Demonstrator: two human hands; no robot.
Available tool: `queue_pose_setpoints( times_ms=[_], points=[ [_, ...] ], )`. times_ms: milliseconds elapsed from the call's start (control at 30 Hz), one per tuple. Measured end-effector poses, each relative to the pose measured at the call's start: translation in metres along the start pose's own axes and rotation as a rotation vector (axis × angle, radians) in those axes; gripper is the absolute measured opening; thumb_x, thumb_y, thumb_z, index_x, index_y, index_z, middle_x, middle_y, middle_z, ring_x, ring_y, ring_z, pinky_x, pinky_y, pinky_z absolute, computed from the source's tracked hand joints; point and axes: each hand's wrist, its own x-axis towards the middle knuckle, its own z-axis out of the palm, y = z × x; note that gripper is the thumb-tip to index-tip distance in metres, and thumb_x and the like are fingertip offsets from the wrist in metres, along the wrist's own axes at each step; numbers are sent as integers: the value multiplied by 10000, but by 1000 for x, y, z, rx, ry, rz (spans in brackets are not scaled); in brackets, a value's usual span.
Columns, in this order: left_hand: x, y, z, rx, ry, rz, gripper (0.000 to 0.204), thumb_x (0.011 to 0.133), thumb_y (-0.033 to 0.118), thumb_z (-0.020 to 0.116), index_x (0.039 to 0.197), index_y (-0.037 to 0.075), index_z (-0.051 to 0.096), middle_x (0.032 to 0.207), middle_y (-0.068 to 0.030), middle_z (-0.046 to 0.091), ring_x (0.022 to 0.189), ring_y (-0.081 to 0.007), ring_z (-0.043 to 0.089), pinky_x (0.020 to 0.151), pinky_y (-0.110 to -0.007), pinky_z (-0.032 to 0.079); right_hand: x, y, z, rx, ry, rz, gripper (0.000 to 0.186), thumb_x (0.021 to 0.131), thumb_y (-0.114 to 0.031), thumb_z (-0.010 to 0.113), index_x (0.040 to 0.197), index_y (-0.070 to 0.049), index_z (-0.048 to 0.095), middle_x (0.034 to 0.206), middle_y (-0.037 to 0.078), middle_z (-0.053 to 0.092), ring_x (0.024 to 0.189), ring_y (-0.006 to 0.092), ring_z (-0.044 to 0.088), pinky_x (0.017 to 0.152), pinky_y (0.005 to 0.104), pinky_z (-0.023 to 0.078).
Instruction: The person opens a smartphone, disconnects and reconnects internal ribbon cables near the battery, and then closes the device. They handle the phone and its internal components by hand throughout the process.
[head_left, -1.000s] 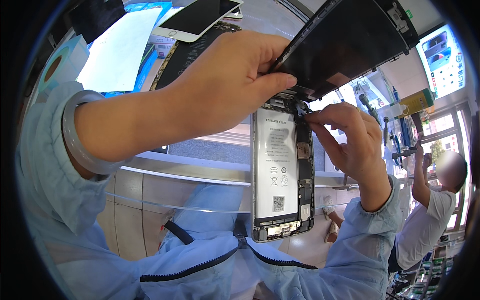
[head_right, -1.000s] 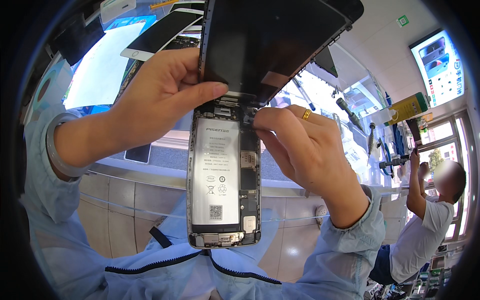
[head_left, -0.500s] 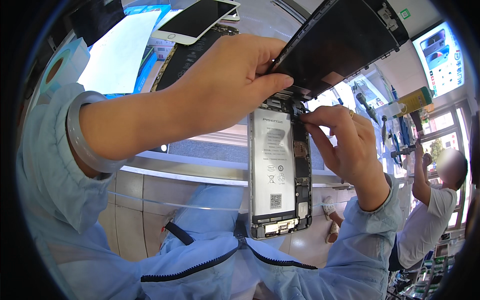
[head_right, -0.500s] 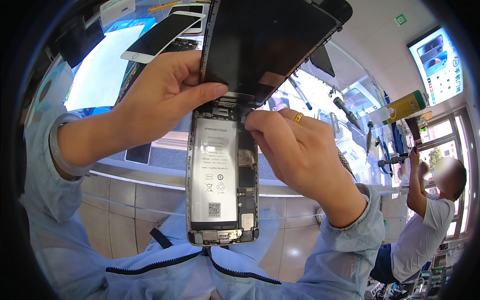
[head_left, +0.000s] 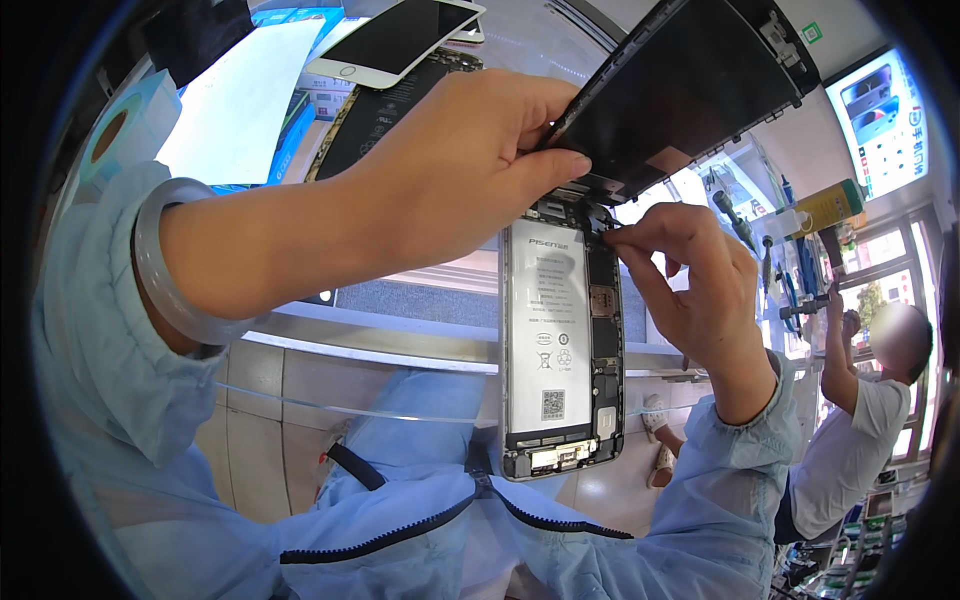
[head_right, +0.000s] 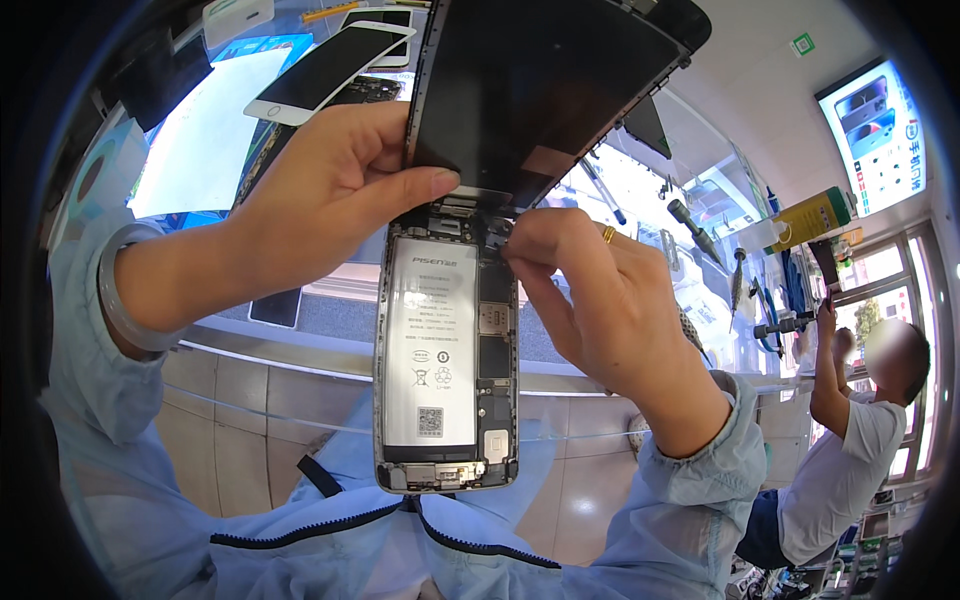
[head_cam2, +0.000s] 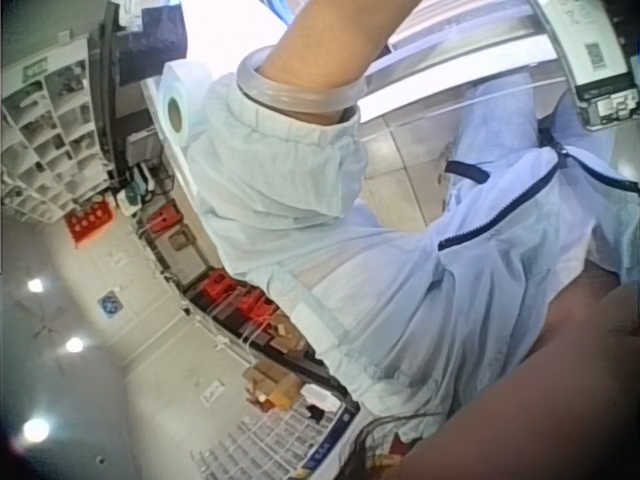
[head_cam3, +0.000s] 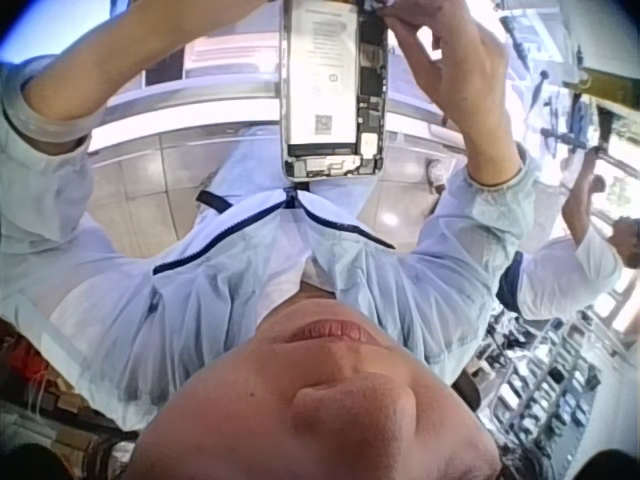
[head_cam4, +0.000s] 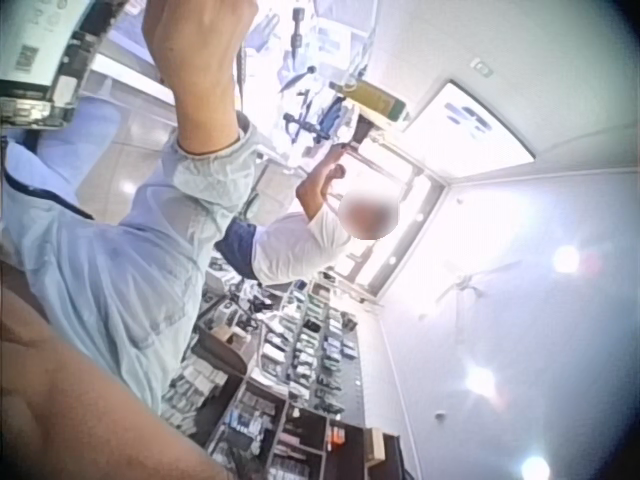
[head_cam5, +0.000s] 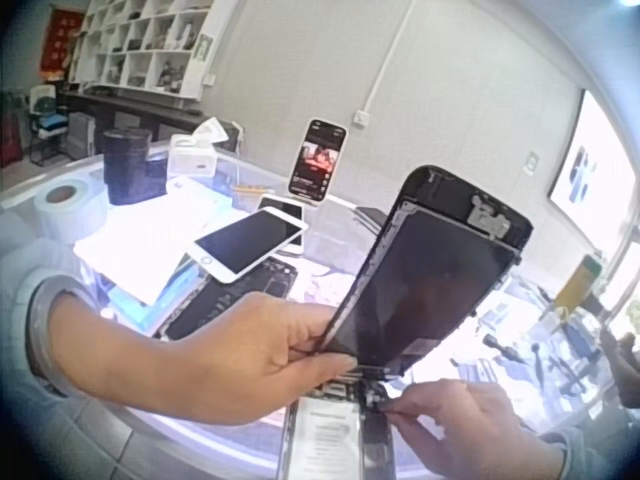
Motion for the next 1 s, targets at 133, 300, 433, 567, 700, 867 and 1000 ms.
queue_pose_setpoints(
  times_ms=[133,300,433,567,700,867,1000],
  points=[
    [0,0,1,-3,8,-6,129,936,56,581,1036,-23,603,930,-47,673,846,-71,624,762,-230,508,1,-2,-2,-30,-18,-32,237,755,93,682,935,35,540,808,140,668,665,276,680,556,307,525],
    [1,0,0,-6,15,19,122,931,39,578,1032,-26,599,935,-53,676,852,-73,628,765,-231,509,1,-1,0,-21,7,-59,248,735,93,690,927,27,549,789,129,648,633,263,655,527,314,503],
    [2,-3,2,-33,48,51,116,916,30,578,1007,-34,607,859,-66,659,780,-83,587,715,-251,482,-2,1,0,-78,-37,-87,241,753,90,701,929,20,551,810,119,670,639,205,659,512,281,493],
    [2,-3,2,-45,31,44,125,917,34,579,1017,-35,607,865,-68,659,784,-85,588,722,-251,482,-3,-3,-4,-171,-85,-68,229,753,90,711,918,22,566,837,107,673,674,187,673,520,262,489],
    [1,-3,1,-37,2,16,144,934,42,576,1057,-29,600,949,-59,678,858,-77,630,779,-233,510,1,0,-2,-151,-32,-133,260,733,74,721,922,10,554,821,98,655,669,203,649,529,276,486],
    [2,0,1,-16,-12,-20,148,937,49,576,1060,-28,603,945,-56,678,855,-77,627,777,-235,510,2,10,-6,-3,-62,-32,298,707,87,710,932,15,527,861,133,641,710,262,667,584,306,530],
    [1,1,0,-18,-9,-12,152,937,53,578,1062,-29,604,943,-55,679,857,-76,627,778,-233,509,2,15,-6,55,-70,-43,277,739,95,696,941,17,523,877,127,637,759,264,686,630,306,560]
  ],
)
